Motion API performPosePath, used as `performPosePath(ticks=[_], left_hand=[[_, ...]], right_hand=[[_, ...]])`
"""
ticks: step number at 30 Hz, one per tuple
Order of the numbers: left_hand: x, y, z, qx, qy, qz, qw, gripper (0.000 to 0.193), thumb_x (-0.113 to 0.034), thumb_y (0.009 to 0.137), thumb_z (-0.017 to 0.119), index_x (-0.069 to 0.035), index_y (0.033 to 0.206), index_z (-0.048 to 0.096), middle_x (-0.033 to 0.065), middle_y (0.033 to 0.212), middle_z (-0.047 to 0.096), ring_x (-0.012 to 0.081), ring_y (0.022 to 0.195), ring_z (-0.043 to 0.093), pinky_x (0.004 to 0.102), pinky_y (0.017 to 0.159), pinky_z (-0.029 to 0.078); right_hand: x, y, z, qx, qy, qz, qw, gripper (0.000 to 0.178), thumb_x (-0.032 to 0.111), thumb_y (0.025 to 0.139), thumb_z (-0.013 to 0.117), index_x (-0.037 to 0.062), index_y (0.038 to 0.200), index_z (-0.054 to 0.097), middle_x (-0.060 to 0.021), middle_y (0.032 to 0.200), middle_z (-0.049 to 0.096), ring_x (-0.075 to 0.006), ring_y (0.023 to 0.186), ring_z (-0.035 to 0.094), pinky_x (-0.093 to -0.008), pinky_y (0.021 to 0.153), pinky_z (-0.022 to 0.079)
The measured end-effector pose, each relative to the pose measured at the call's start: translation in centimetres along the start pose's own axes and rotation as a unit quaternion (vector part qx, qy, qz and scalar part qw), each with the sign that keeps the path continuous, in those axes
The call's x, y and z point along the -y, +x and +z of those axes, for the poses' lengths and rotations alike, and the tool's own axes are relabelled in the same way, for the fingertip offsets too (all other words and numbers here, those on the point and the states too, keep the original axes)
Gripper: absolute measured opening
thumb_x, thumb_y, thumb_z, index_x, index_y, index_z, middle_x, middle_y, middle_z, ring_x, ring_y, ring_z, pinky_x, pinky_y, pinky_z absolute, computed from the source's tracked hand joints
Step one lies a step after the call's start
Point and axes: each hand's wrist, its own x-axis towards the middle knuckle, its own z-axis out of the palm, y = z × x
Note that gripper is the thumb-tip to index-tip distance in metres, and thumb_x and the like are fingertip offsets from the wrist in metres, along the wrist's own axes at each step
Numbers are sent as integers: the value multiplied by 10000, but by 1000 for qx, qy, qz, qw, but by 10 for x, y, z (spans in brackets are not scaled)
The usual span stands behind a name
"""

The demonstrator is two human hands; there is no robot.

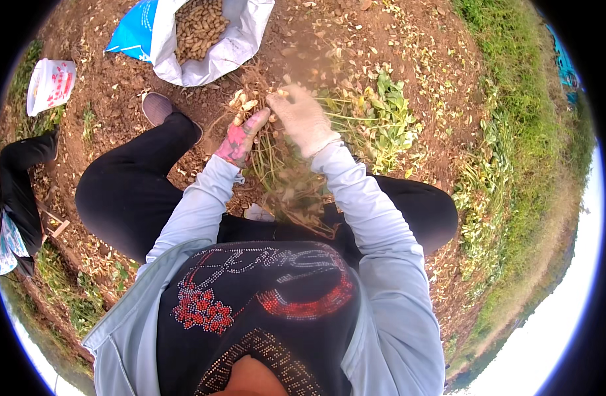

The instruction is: The person sits on the ground and removes peanuts from their pods by hand, placing the shelled nuts into a nearby sack. The person repeatedly pulls peanuts from the plant stems and discards the empty pods and stems.

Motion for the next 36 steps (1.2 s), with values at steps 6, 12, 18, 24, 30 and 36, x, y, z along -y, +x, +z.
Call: performPosePath(ticks=[6, 12, 18, 24, 30, 36], left_hand=[[-4, -1, 4, -13, -16, 63, 998, 433, -176, 886, 634, 3, 1258, 504, 100, 1210, 578, 183, 1111, 563, 306, 988, 441], [-3, 2, 10, -34, -37, 60, 997, 459, -183, 887, 637, 17, 1270, 482, 117, 1244, 558, 186, 1135, 553, 310, 987, 445], [15, 4, -2, -71, 56, 56, 994, 450, -199, 893, 631, 25, 1256, 489, 128, 1258, 550, 183, 1144, 548, 318, 999, 435], [36, 5, 0, -99, 20, 110, 989, 413, -179, 891, 633, 18, 1232, 508, 126, 1249, 557, 175, 1146, 545, 301, 1011, 415], [60, 16, -6, -100, -57, 123, 986, 492, -191, 903, 614, 34, 1298, 428, 130, 1259, 548, 201, 1158, 539, 313, 1035, 401], [41, 10, -7, -57, -100, 30, 993, 460, -195, 912, 596, 14, 1295, 451, 128, 1266, 542, 203, 1152, 544, 331, 1009, 435]], right_hand=[[24, -7, 2, 37, 40, 16, 998, 275, 293, 928, 535, 40, 1032, 560, -41, 736, 558, -95, 607, 515, -258, 539, 424], [5, 2, 10, -48, -71, -65, 994, 318, 335, 935, 513, 27, 993, 568, -74, 740, 565, -154, 600, 530, -320, 565, 437], [-6, 8, 25, -56, 41, -34, 997, 362, 370, 934, 502, 16, 946, 578, -114, 763, 572, -207, 690, 550, -333, 646, 437], [-24, 14, 32, -63, -19, -73, 995, 258, 209, 926, 487, 2, 1052, 572, -144, 881, 587, -276, 820, 581, -354, 725, 454], [-52, 27, 38, -97, -65, -212, 970, 367, 48, 834, 480, 50, 1201, 493, -136, 908, 585, -285, 830, 582, -375, 734, 465], [-34, 27, 18, 63, 241, 181, 951, 241, 276, 890, 506, 117, 1068, 538, -29, 820, 554, -163, 702, 538, -317, 570, 445]])
